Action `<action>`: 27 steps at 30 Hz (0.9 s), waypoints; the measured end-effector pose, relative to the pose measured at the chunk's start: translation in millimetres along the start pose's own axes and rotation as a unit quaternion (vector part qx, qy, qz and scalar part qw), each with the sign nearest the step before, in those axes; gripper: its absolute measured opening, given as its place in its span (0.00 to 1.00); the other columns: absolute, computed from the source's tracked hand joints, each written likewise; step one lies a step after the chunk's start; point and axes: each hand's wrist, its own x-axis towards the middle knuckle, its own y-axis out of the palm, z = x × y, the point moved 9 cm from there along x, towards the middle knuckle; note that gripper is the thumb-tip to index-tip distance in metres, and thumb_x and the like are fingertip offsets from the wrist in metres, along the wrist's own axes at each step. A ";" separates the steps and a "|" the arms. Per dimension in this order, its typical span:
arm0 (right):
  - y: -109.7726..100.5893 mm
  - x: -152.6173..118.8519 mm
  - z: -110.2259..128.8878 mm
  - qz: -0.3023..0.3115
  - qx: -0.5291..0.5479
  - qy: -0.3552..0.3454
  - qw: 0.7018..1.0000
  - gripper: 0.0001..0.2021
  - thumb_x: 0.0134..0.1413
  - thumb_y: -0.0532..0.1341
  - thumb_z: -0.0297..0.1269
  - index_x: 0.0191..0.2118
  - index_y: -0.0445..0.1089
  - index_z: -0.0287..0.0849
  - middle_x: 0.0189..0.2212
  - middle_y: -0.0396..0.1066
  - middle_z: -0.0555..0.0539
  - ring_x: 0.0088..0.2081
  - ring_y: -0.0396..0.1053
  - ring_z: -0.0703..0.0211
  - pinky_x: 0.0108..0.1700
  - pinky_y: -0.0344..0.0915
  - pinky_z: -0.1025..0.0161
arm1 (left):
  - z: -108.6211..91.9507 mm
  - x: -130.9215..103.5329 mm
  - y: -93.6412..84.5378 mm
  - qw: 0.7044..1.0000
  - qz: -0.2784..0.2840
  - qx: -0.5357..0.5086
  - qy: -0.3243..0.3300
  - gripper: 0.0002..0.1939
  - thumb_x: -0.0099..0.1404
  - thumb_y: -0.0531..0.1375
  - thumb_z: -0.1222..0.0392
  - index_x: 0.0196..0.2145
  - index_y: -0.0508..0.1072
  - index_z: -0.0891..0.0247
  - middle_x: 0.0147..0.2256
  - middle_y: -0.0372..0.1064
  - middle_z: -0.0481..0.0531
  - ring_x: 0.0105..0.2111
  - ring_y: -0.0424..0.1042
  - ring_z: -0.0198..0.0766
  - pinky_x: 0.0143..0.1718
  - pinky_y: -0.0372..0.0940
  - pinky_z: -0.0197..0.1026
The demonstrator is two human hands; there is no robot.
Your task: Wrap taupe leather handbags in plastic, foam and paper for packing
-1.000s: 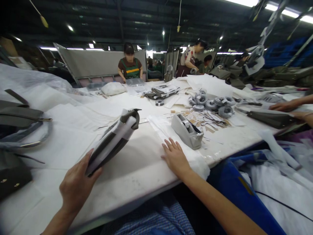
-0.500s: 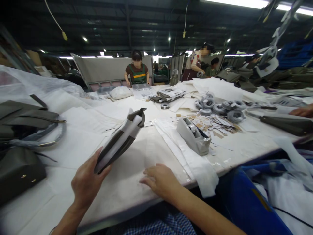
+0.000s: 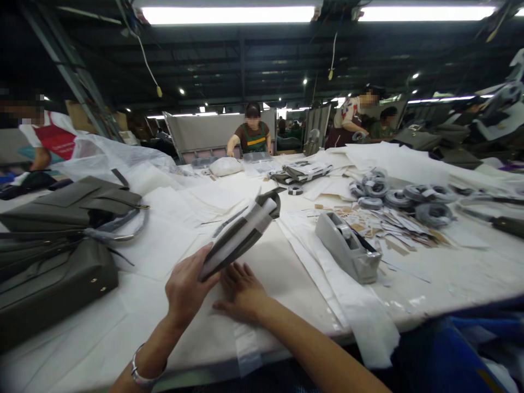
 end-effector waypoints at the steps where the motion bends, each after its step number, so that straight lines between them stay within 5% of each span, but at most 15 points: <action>1: -3.4 1.3 5.6 -0.018 0.002 -0.022 1.000 0.40 0.58 0.57 0.61 0.69 0.53 0.43 0.69 0.51 0.38 0.70 0.46 0.42 0.69 0.43 0.43 | -5.9 0.6 1.9 1.000 0.003 -0.005 0.013 0.29 0.68 0.60 0.61 0.64 0.60 0.59 0.54 0.72 0.56 0.50 0.74 0.46 0.52 0.64 0.46; 5: -27.0 -24.0 27.5 -0.121 -0.006 -0.103 0.987 0.21 0.64 0.56 0.50 0.51 0.73 0.40 0.49 0.75 0.37 0.53 0.69 0.44 0.59 0.62 0.46 | -28.8 -9.3 11.3 0.997 0.030 -0.019 0.061 0.24 0.71 0.58 0.60 0.63 0.63 0.59 0.56 0.70 0.56 0.51 0.72 0.46 0.51 0.65 0.47; 9: -66.1 -65.5 44.9 -0.167 0.034 -0.170 0.970 0.15 0.66 0.52 0.39 0.33 0.74 0.43 0.29 0.76 0.44 0.33 0.73 0.54 0.39 0.69 0.58 | -48.2 -30.0 24.4 0.994 0.050 -0.025 0.096 0.19 0.73 0.55 0.60 0.59 0.68 0.57 0.56 0.71 0.55 0.52 0.72 0.45 0.49 0.66 0.46; 12: -111.3 -58.1 29.2 -0.213 0.072 -0.116 0.967 0.12 0.66 0.53 0.36 0.35 0.74 0.44 0.31 0.77 0.46 0.35 0.74 0.56 0.41 0.69 0.61 | -63.4 -41.8 32.5 0.991 0.047 -0.025 0.126 0.17 0.74 0.54 0.63 0.58 0.70 0.56 0.54 0.72 0.53 0.51 0.73 0.43 0.48 0.67 0.45; 14: -129.0 -27.2 -0.6 -0.214 0.059 -0.007 0.975 0.14 0.68 0.52 0.39 0.37 0.74 0.44 0.35 0.78 0.46 0.40 0.75 0.56 0.45 0.68 0.61 | -71.8 -45.6 35.9 0.990 0.043 -0.015 0.135 0.17 0.73 0.55 0.65 0.57 0.70 0.56 0.53 0.73 0.52 0.51 0.74 0.42 0.47 0.68 0.44; 16: -118.7 16.4 -33.8 -0.112 0.013 0.099 0.989 0.15 0.69 0.50 0.39 0.43 0.74 0.43 0.42 0.78 0.46 0.45 0.74 0.57 0.49 0.67 0.63 | -77.0 -46.8 38.1 0.991 0.043 -0.001 0.126 0.18 0.73 0.56 0.66 0.58 0.70 0.55 0.53 0.73 0.52 0.51 0.74 0.41 0.46 0.69 0.43; 21: -70.3 105.2 -83.8 0.040 -0.036 0.180 0.982 0.12 0.61 0.63 0.40 0.45 0.74 0.39 0.43 0.77 0.42 0.47 0.74 0.52 0.51 0.68 0.57 | -83.1 -49.1 38.5 0.995 0.036 0.011 0.087 0.18 0.74 0.52 0.64 0.57 0.70 0.52 0.54 0.72 0.51 0.51 0.74 0.42 0.46 0.70 0.44; 27: -24.2 143.5 -108.1 0.119 -0.044 0.282 0.951 0.17 0.64 0.61 0.42 0.54 0.67 0.40 0.53 0.68 0.42 0.49 0.70 0.51 0.50 0.70 0.48 | -84.7 -48.7 34.5 0.997 -0.012 0.014 0.077 0.17 0.75 0.51 0.64 0.56 0.72 0.53 0.52 0.74 0.51 0.50 0.75 0.40 0.45 0.69 0.42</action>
